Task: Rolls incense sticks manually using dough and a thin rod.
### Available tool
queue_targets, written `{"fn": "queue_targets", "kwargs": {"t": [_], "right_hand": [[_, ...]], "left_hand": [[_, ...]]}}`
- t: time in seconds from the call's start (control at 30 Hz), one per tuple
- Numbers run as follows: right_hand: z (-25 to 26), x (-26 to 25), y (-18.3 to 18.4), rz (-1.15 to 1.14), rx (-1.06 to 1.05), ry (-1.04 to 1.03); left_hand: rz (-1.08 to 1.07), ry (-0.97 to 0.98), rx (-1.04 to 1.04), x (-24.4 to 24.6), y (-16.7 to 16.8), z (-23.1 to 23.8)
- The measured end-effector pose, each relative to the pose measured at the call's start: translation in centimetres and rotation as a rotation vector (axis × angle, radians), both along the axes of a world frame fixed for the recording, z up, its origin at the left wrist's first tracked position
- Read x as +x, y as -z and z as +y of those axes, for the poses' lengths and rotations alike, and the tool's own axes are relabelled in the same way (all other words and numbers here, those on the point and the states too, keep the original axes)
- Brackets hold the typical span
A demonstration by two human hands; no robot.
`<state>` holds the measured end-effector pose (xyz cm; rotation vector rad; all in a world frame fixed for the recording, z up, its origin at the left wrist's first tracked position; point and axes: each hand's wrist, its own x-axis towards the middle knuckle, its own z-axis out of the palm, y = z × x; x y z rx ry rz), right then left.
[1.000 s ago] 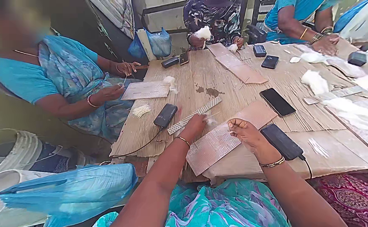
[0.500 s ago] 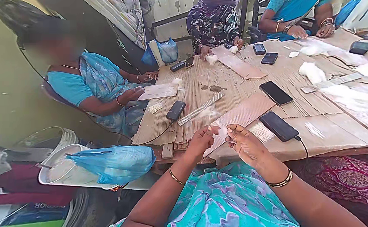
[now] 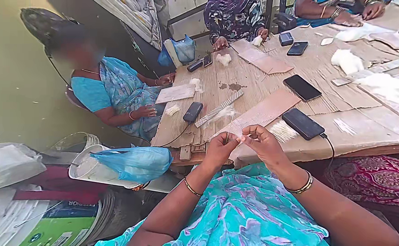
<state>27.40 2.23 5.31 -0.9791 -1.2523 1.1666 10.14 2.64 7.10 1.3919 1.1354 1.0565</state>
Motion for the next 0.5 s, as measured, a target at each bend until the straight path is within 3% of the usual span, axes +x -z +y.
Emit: {"fn": "queue_targets", "kwargs": {"t": [0.13,0.33,0.5], "right_hand": [[0.3,0.5,0.4,-0.244,0.121,0.095],[0.6,1.1,-0.6,-0.016,-0.026,0.052],[0.5,1.1,-0.7,0.024,-0.048,-0.082]], "left_hand": [[0.097,-0.012,0.029,0.3,-0.5,-0.2],[0.075,-0.013,0.024,0.2,-0.9,-0.4],[0.056,0.007,0.001,0.0,-0.8,-0.2]]}}
